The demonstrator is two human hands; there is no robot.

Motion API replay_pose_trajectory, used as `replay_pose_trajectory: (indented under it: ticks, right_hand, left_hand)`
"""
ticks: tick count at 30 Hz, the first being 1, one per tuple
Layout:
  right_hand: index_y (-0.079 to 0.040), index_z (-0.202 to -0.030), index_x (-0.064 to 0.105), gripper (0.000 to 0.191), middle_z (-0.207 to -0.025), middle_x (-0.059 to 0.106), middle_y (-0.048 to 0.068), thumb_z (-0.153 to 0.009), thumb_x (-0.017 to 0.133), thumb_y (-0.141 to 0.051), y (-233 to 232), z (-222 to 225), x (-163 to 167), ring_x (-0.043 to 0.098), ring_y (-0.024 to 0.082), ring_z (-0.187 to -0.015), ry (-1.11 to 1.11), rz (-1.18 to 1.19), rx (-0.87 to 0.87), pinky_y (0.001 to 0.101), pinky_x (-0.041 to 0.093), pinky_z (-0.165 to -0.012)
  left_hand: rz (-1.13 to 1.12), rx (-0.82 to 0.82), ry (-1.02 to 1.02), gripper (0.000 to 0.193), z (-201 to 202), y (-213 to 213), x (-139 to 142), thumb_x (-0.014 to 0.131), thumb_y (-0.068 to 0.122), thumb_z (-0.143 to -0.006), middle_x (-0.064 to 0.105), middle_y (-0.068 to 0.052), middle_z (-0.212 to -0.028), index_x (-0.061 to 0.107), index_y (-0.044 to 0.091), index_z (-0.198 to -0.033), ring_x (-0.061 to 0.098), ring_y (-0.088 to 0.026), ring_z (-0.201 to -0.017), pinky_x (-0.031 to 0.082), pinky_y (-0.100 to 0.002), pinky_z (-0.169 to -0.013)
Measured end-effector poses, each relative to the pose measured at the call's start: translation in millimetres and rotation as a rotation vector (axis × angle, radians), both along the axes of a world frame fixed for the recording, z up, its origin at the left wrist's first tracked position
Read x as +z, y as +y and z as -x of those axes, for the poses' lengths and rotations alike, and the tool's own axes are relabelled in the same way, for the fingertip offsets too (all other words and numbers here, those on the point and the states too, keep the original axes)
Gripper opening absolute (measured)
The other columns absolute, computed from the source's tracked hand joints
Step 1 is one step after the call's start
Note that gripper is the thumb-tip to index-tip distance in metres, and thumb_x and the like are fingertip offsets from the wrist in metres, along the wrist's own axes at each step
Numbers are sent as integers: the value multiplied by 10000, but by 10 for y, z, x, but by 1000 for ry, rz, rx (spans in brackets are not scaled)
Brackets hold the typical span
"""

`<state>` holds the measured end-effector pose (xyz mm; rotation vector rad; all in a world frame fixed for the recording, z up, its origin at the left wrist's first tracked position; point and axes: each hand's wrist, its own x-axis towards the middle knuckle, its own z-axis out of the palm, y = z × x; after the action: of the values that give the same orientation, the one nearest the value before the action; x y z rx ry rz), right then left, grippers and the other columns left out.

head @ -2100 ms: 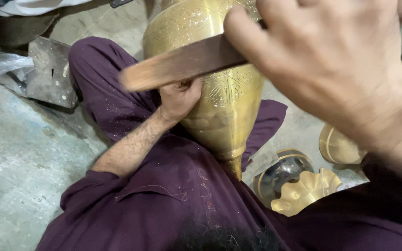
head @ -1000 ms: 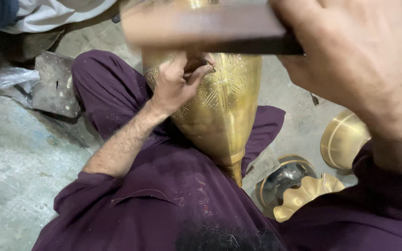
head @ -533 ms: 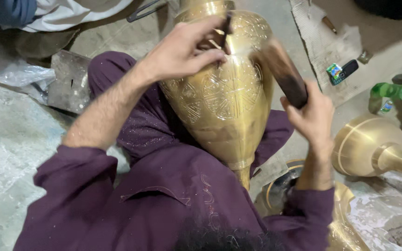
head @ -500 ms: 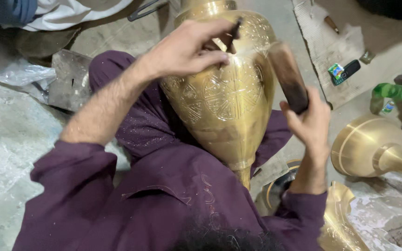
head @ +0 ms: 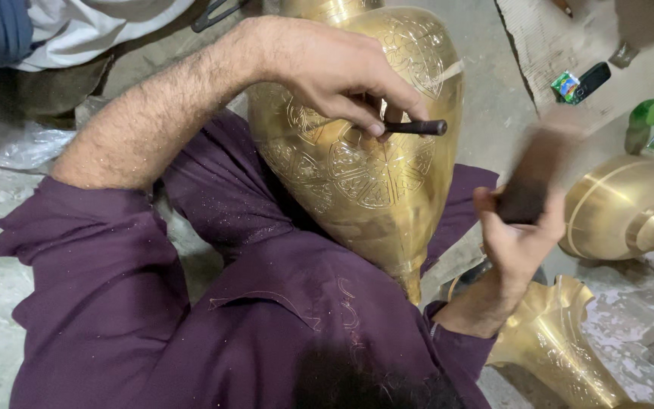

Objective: The person sits on the floor with a large brass vase on their lap and engraves decorative patterns into its surface. They hold a punch against the brass with one hand and strike it with a wooden mallet in the other hand, working across the patterned area.

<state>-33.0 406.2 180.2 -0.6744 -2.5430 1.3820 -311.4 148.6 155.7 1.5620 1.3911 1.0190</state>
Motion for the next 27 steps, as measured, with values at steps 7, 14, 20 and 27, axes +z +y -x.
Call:
replay_pose_trajectory:
  ticks: [7,14,20,27]
  right_hand:
    - [1,-1210,594,442,-1011,685,140,-857,858,44,-118,392,243,689,243,-806,141,-582,212,365,558,-729]
    - [1,-1186,640,387,-957,688,130,-885,884,-1,-65,465,214,646,242,-823,92,-259,157,337,537,-756]
    - [7,-1145,592,338,-961,686,118,-942,851,-68,104,515,266,634,192,-802,56,-331,238,316,539,-762]
    - [12,-1072,544,385,-840,614,69,-905,882,-67,223,695,458,576,141,-733,-18,-407,306,267,483,-682]
  left_hand:
    - [-119,-16,-27,503,42,-6,-109,703,179,-973,799,-42,-1051,553,175,-1453,777,-178,-957,613,-367,-819]
    - [-112,42,-16,528,31,-31,-13,698,184,-964,795,-44,-1033,545,187,-1469,773,-192,-906,600,-366,-796]
    - [-60,195,-3,506,-105,-172,-25,707,195,-993,790,-54,-987,546,187,-1472,763,-215,-832,586,-374,-753]
    - [-177,316,-30,478,-225,-352,-71,730,153,-999,779,-96,-1036,567,102,-1445,771,-224,-878,611,-361,-777]
